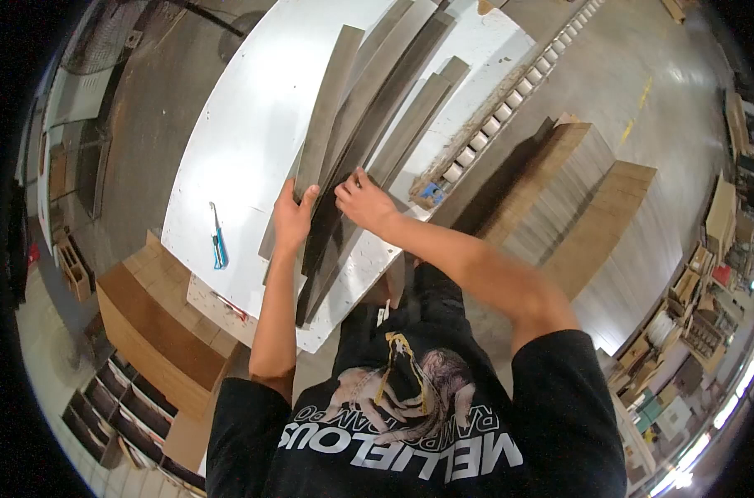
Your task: The person is sorting and prepping wood panels, including scraping off debris with a utility knife and stacking them.
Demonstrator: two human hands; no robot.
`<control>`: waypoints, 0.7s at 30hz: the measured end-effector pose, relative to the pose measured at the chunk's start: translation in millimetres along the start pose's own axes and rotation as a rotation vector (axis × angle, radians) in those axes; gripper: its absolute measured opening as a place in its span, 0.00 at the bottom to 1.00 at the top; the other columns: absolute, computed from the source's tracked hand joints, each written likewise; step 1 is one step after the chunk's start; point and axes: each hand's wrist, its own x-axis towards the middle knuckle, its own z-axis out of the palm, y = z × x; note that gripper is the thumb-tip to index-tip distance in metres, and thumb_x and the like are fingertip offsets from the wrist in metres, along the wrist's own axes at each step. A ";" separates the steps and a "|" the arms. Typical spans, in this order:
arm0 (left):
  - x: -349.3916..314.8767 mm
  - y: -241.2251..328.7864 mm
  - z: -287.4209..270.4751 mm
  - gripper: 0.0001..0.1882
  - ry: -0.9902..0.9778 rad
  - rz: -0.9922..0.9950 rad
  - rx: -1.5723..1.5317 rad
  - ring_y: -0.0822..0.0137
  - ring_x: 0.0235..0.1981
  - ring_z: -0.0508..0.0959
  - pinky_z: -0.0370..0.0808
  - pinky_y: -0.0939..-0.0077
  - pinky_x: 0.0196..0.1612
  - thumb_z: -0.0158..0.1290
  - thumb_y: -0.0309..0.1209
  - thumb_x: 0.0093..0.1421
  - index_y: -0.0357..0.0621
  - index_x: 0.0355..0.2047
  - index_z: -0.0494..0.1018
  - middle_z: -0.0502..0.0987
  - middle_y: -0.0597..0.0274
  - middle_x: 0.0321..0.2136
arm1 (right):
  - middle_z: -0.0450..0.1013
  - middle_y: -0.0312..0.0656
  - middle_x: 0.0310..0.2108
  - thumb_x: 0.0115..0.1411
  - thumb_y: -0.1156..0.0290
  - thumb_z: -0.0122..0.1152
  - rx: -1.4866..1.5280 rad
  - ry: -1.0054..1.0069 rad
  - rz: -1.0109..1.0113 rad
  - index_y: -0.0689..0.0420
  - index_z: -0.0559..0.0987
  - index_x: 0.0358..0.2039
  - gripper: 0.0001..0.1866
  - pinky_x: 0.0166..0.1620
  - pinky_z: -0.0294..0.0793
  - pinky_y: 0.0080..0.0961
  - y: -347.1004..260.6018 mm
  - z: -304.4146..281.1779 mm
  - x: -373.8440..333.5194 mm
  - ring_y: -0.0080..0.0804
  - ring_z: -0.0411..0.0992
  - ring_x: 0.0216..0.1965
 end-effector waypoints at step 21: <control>-70.4 -37.1 5.7 0.26 0.093 0.168 0.114 0.38 0.41 0.79 0.73 0.49 0.44 0.58 0.48 0.66 0.36 0.51 0.74 0.80 0.42 0.41 | 0.76 0.44 0.44 0.61 0.69 0.56 0.077 -0.199 -0.368 0.57 0.77 0.42 0.10 0.52 0.75 0.35 -1.4 4.4 -0.3 0.40 0.75 0.50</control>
